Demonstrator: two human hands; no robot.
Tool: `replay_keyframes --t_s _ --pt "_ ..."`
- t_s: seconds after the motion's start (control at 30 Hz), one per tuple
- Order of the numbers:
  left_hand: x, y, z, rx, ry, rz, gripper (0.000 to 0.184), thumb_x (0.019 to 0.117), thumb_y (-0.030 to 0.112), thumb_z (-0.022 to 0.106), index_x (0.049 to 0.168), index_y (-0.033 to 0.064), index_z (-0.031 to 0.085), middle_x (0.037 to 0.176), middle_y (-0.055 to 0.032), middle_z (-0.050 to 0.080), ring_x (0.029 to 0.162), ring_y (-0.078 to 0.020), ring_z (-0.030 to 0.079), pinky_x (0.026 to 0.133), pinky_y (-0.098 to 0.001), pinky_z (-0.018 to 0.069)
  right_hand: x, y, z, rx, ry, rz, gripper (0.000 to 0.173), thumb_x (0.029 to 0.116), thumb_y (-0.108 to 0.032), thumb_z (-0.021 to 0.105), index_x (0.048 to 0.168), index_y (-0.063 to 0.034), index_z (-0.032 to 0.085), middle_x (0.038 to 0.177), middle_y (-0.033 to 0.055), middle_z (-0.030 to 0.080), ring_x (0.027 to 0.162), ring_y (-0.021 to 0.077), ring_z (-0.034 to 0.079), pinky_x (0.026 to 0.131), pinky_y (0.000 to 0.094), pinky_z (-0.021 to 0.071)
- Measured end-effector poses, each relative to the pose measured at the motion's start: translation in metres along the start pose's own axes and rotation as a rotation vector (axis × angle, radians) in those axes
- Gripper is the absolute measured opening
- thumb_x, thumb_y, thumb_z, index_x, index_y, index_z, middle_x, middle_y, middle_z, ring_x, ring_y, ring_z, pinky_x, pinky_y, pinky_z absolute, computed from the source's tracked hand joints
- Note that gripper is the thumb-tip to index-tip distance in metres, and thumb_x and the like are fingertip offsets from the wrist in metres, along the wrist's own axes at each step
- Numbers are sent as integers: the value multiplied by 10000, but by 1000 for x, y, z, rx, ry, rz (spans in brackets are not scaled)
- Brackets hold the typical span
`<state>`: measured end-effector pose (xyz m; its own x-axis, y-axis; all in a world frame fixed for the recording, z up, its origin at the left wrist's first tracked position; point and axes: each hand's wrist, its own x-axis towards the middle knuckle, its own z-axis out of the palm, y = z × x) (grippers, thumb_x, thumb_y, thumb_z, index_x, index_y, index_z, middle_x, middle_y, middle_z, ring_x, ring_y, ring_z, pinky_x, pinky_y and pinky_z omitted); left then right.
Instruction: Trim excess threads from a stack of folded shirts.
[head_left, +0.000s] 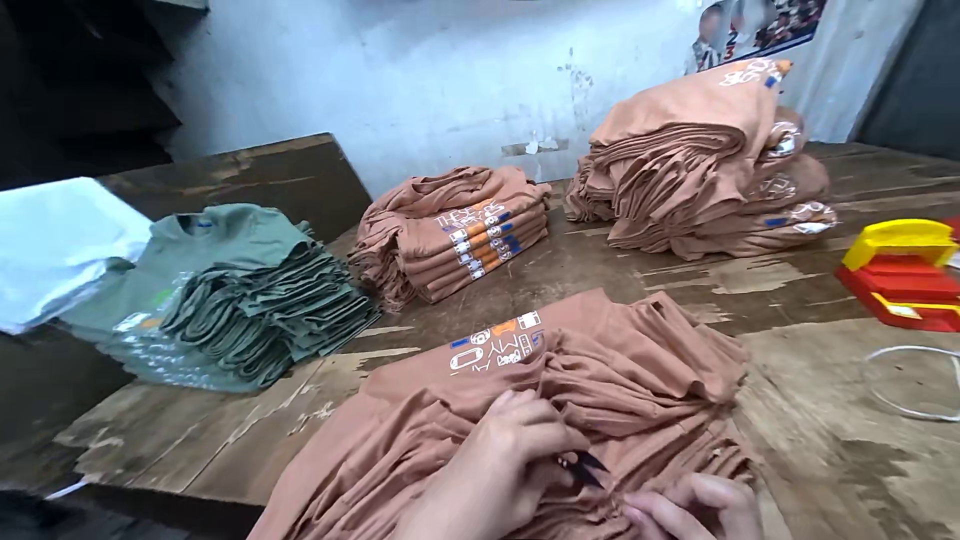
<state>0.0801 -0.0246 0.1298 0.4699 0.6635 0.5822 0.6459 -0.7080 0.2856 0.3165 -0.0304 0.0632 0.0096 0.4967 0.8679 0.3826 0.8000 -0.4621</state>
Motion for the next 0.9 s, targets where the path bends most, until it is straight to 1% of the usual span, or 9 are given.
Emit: replay_keyframes --t_s 0.17,0.27,0.33,0.4,0.47,0.53,0.63,0.8,0.9 --pt "-1 12 7 125 27 -30 140 991 242 636 1039 222 766 961 60 721 959 -128 663 880 -349 529 -2 -4 2 18 -40 -41 90 918 -310 740 870 -234 736 981 -55 578 1037 37 546 957 211 439" --pt "-6 16 -9 -53 -195 -280 337 968 486 657 1048 173 755 935 9 721 872 -113 690 806 -362 594 -7 -1 -8 -127 -98 -70 196 897 -405 661 811 -234 704 975 -32 653 1043 118 570 983 328 421" --pt "-1 12 -9 -201 -356 -367 410 901 489 752 1124 145 762 949 -13 747 825 -115 688 774 -368 582 -6 -5 -9 -256 -174 -8 175 882 -443 730 889 -272 766 1023 3 676 1057 167 579 971 389 412" --pt "3 11 5 -44 -222 -428 299 859 293 780 1130 171 750 945 -3 745 827 -157 703 755 -428 596 -6 -7 -5 -229 -179 49 112 889 -381 766 859 -274 776 1013 0 675 1069 152 576 979 369 412" --pt "9 5 24 232 58 -395 275 746 98 728 1012 159 703 834 4 709 745 -187 707 638 -451 595 -7 -6 -3 -104 -152 94 113 912 -345 747 845 -254 741 1002 -25 623 1090 94 548 1007 288 412" --pt "9 -3 24 239 122 -289 270 787 109 718 1049 151 673 905 13 701 846 -161 703 754 -398 607 -9 -5 -3 -2 -109 135 110 916 -323 758 854 -232 744 1025 -24 607 1097 64 546 999 234 429" --pt "1 -4 12 29 78 -70 279 930 338 748 1173 203 729 1071 16 709 1053 -140 659 958 -379 543 -8 -5 -4 60 -70 172 85 901 -289 785 866 -220 751 1046 -24 604 1093 54 548 972 217 448" --pt "-7 12 16 187 121 147 148 997 208 638 1079 226 760 1025 44 737 934 -150 651 824 -362 497 -7 -7 -1 78 -73 162 85 899 -304 786 873 -235 745 1048 -44 603 1090 43 547 969 209 445" --pt "-7 23 18 350 212 21 131 992 225 623 1045 211 742 947 26 717 878 -172 652 760 -363 511 -11 -2 -7 149 -139 58 130 913 -346 728 856 -230 726 1016 -49 618 1084 65 559 985 268 447"
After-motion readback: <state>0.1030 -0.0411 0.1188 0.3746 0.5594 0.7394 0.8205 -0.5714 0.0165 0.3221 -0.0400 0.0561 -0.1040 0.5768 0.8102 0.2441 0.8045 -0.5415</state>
